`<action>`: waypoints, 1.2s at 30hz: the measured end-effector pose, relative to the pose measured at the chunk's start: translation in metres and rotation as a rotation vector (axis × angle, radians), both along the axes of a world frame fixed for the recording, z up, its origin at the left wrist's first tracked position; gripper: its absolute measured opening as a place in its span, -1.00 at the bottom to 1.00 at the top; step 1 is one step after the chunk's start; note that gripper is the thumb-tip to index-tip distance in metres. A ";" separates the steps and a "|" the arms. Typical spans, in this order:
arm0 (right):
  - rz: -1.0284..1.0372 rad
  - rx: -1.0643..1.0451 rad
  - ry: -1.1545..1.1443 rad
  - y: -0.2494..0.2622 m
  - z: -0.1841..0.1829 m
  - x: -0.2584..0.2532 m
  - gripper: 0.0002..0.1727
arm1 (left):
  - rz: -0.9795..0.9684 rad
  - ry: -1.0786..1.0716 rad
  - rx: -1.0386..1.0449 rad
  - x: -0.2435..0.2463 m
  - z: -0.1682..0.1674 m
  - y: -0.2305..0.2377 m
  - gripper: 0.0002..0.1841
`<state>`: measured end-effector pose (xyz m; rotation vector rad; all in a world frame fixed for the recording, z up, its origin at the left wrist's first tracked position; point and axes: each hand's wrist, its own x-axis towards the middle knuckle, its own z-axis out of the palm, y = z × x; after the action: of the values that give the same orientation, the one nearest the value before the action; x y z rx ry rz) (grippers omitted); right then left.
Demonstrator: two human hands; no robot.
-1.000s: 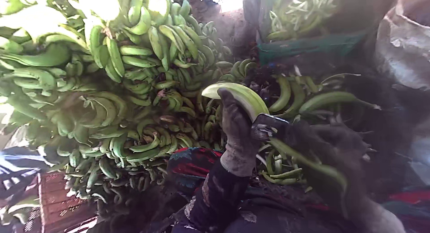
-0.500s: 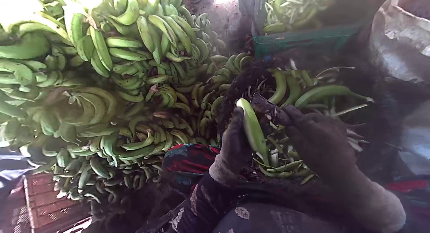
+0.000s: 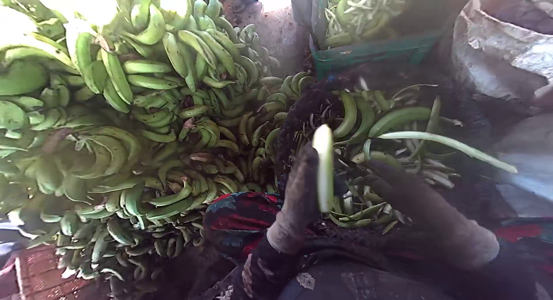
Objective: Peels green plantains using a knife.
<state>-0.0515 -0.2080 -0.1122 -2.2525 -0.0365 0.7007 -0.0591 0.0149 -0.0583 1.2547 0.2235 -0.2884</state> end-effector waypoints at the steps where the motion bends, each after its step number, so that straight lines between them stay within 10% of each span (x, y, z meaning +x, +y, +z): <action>1: -0.039 0.057 -0.121 0.005 0.003 -0.008 -0.37 | 0.064 0.051 -0.060 0.005 0.002 0.004 -0.42; 7: -0.071 0.300 -0.806 0.015 0.021 -0.033 -0.60 | 0.219 0.235 -0.008 0.023 0.032 0.002 -0.48; 12: -0.153 0.089 -0.794 0.010 0.014 -0.007 -0.52 | -0.048 -0.135 0.271 0.016 0.015 -0.016 -0.51; 15: -0.080 -0.131 -0.423 -0.017 0.007 -0.001 -0.51 | -0.032 -0.042 0.059 0.006 0.015 -0.013 -0.48; 22: 0.000 0.302 -0.632 -0.011 0.018 -0.042 -0.58 | 0.187 0.109 0.304 0.009 0.010 0.008 -0.47; 26: -0.195 0.178 -0.745 0.006 0.016 -0.018 -0.55 | 0.021 -0.275 0.684 -0.001 -0.001 -0.017 -0.55; 36: 0.158 -0.126 0.114 -0.006 0.029 -0.046 -0.52 | -0.010 -0.069 0.481 -0.008 -0.023 -0.012 -0.52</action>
<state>-0.0974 -0.2141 -0.0831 -2.3442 -0.1189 0.9377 -0.0675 0.0027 -0.0812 1.7388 0.2353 -0.2041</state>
